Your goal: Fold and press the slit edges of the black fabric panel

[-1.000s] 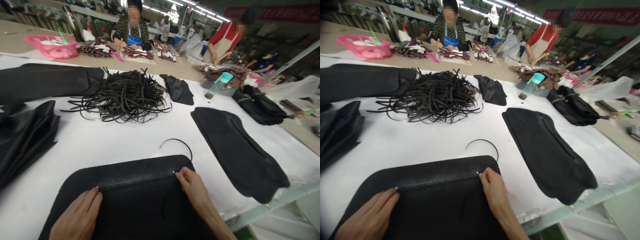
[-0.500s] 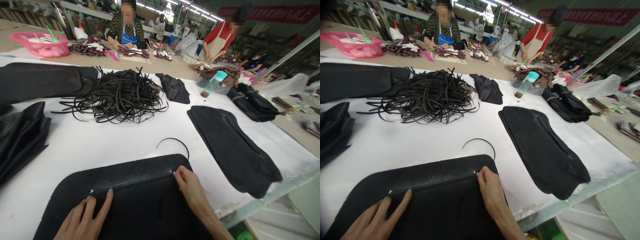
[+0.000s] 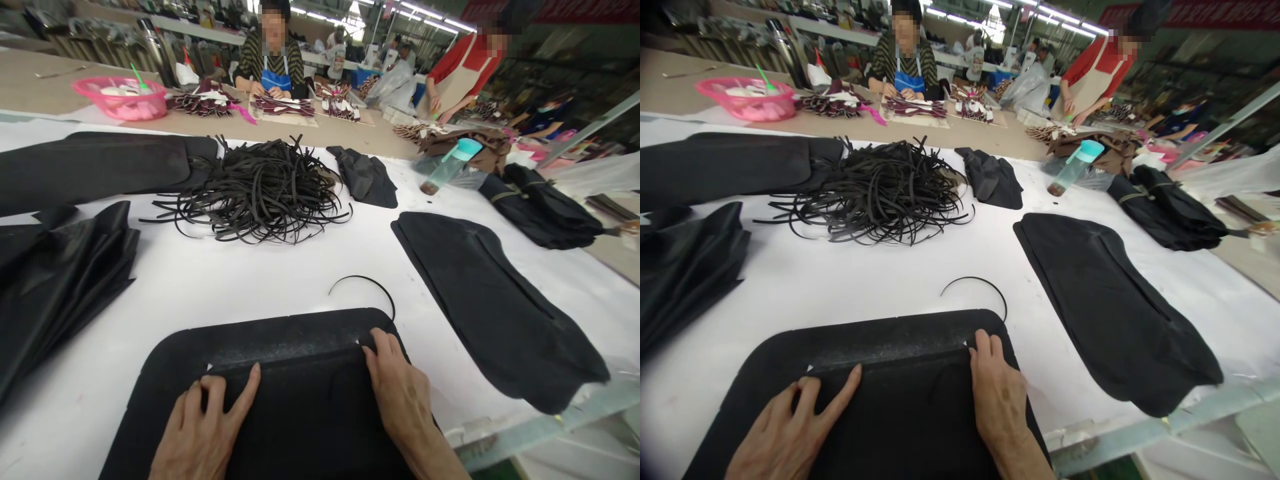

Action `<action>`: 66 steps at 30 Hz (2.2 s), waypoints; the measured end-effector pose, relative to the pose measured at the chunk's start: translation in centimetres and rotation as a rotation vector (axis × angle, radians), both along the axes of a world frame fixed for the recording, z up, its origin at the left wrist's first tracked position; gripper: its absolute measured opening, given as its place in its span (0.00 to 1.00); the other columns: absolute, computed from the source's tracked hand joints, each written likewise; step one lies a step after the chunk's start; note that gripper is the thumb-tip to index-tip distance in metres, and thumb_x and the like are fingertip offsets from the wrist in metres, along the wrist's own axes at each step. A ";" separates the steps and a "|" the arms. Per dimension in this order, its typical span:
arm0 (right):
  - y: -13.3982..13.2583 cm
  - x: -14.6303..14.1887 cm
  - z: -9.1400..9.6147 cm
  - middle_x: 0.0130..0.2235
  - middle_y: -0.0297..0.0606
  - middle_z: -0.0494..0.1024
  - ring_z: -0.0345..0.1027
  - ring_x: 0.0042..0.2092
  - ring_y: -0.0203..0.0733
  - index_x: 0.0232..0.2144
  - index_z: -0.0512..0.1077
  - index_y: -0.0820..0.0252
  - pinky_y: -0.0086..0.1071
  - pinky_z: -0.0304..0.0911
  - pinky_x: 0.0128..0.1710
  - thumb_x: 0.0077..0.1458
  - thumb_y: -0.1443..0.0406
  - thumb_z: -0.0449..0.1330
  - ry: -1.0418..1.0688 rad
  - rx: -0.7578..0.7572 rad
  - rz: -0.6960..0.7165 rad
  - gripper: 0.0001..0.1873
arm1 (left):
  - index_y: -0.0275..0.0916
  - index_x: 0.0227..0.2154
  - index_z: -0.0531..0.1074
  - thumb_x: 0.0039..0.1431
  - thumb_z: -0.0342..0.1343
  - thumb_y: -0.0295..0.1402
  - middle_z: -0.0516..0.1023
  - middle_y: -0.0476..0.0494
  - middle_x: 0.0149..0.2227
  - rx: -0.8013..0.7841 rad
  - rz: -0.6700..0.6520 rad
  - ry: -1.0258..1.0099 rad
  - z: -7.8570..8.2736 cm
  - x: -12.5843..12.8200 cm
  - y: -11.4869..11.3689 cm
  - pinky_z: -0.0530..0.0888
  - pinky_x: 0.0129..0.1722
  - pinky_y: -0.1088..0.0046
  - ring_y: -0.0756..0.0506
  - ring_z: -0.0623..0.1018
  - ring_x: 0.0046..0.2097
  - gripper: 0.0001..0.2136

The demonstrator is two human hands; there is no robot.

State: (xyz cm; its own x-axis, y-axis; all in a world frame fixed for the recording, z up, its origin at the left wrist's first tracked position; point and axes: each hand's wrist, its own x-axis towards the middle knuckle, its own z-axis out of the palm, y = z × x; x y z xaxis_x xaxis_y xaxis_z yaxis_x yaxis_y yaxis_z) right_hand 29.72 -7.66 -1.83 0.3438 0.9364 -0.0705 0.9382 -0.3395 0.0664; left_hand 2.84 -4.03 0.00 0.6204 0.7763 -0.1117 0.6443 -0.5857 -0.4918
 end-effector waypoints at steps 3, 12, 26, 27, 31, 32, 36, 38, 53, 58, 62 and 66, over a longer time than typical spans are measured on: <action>-0.3 -1.3 0.9 0.44 0.39 0.68 0.68 0.27 0.38 0.54 0.56 0.55 0.30 0.55 0.21 0.53 0.80 0.53 -0.068 -0.065 0.306 0.29 | 0.49 0.60 0.51 0.55 0.52 0.21 0.70 0.33 0.41 -0.043 0.062 0.010 -0.6 -0.1 -0.2 0.68 0.42 0.60 0.37 0.72 0.39 0.32; 0.0 -6.3 0.4 0.46 0.45 0.69 0.69 0.30 0.41 0.61 0.52 0.56 0.29 0.64 0.22 0.46 0.82 0.51 -0.036 -0.219 0.584 0.40 | 0.44 0.62 0.47 0.53 0.50 0.19 0.70 0.31 0.42 -0.045 0.026 -0.014 -1.4 -0.8 -0.5 0.67 0.44 0.54 0.34 0.72 0.42 0.35; -0.1 -5.9 0.7 0.46 0.47 0.69 0.69 0.30 0.42 0.61 0.51 0.58 0.31 0.69 0.24 0.48 0.82 0.51 -0.057 -0.214 0.585 0.39 | 0.27 0.47 0.71 0.51 0.41 0.17 0.70 0.34 0.50 -0.036 0.037 -0.543 -1.5 -0.6 0.1 0.61 0.55 0.55 0.36 0.66 0.52 0.21; 0.0 -6.1 0.6 0.45 0.47 0.69 0.69 0.29 0.42 0.61 0.51 0.57 0.31 0.69 0.23 0.49 0.82 0.51 -0.068 -0.200 0.596 0.39 | 0.29 0.48 0.70 0.51 0.41 0.17 0.71 0.36 0.49 -0.040 -0.053 -0.552 -1.5 0.4 0.2 0.64 0.53 0.59 0.38 0.67 0.51 0.22; 0.2 -6.1 0.8 0.47 0.50 0.69 0.69 0.31 0.43 0.60 0.54 0.61 0.32 0.69 0.24 0.50 0.81 0.52 -0.072 -0.176 0.638 0.36 | 0.34 0.53 0.65 0.51 0.41 0.17 0.71 0.41 0.49 -0.139 -0.240 -0.506 -2.6 3.9 0.5 0.69 0.48 0.63 0.41 0.70 0.48 0.25; 0.1 -5.9 0.9 0.47 0.51 0.69 0.70 0.32 0.43 0.60 0.54 0.62 0.32 0.69 0.25 0.50 0.81 0.52 -0.068 -0.177 0.642 0.35 | 0.34 0.53 0.64 0.51 0.41 0.17 0.71 0.40 0.49 -0.156 -0.241 -0.480 -2.9 4.4 0.6 0.69 0.48 0.63 0.41 0.70 0.48 0.25; -0.6 -3.9 1.0 0.50 0.51 0.67 0.70 0.35 0.43 0.59 0.55 0.62 0.31 0.69 0.29 0.50 0.82 0.51 -0.048 -0.188 0.602 0.35 | 0.32 0.52 0.64 0.53 0.43 0.20 0.70 0.39 0.49 -0.130 -0.251 -0.433 -4.0 3.7 0.7 0.69 0.49 0.63 0.40 0.68 0.49 0.23; -1.2 -2.5 1.0 0.49 0.50 0.67 0.69 0.35 0.42 0.60 0.55 0.62 0.30 0.68 0.30 0.50 0.82 0.50 -0.039 -0.201 0.543 0.35 | 0.31 0.51 0.66 0.53 0.42 0.20 0.70 0.38 0.49 -0.076 -0.271 -0.467 -4.3 2.3 0.6 0.68 0.49 0.63 0.40 0.67 0.50 0.21; -3.1 1.5 1.2 0.38 0.42 0.75 0.71 0.36 0.50 0.48 0.69 0.56 0.38 0.66 0.34 0.63 0.60 0.47 0.468 0.094 0.076 0.17 | 0.36 0.48 0.67 0.58 0.43 0.22 0.69 0.39 0.50 -0.149 -0.082 -0.777 -3.4 -5.8 0.2 0.70 0.49 0.66 0.40 0.69 0.51 0.17; -1.1 -2.8 3.2 0.35 0.35 0.76 0.69 0.39 0.46 0.38 0.73 0.51 0.33 0.62 0.43 0.57 0.52 0.51 1.002 0.108 -0.013 0.16 | 0.43 0.45 0.71 0.64 0.43 0.36 0.74 0.46 0.47 -0.919 0.358 -1.281 1.4 0.8 -0.2 0.69 0.50 0.70 0.45 0.72 0.49 0.14; 0.6 -6.0 3.5 0.36 0.32 0.76 0.68 0.38 0.42 0.37 0.73 0.52 0.27 0.61 0.38 0.57 0.56 0.52 1.143 0.175 0.007 0.13 | 0.40 0.37 0.75 0.62 0.45 0.42 0.76 0.47 0.39 -1.373 0.577 -1.414 2.3 3.8 0.2 0.66 0.49 0.69 0.44 0.73 0.45 0.15; 1.2 -6.9 3.2 0.28 0.30 0.72 0.65 0.29 0.38 0.31 0.72 0.54 0.27 0.57 0.29 0.58 0.58 0.50 1.099 0.180 0.116 0.12 | 0.34 0.23 0.71 0.55 0.50 0.39 0.67 0.51 0.19 -1.546 0.629 -1.405 1.4 3.7 0.3 0.63 0.28 0.74 0.49 0.67 0.25 0.13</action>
State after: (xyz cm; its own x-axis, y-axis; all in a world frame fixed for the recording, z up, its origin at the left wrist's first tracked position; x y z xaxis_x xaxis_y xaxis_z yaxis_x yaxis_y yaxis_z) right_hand 22.85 -6.50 1.40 0.0877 0.9859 -0.1425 0.4837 -0.1672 -0.8591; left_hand 6.51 -3.70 1.44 0.6032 0.6211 -0.5004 0.2747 0.4272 0.8614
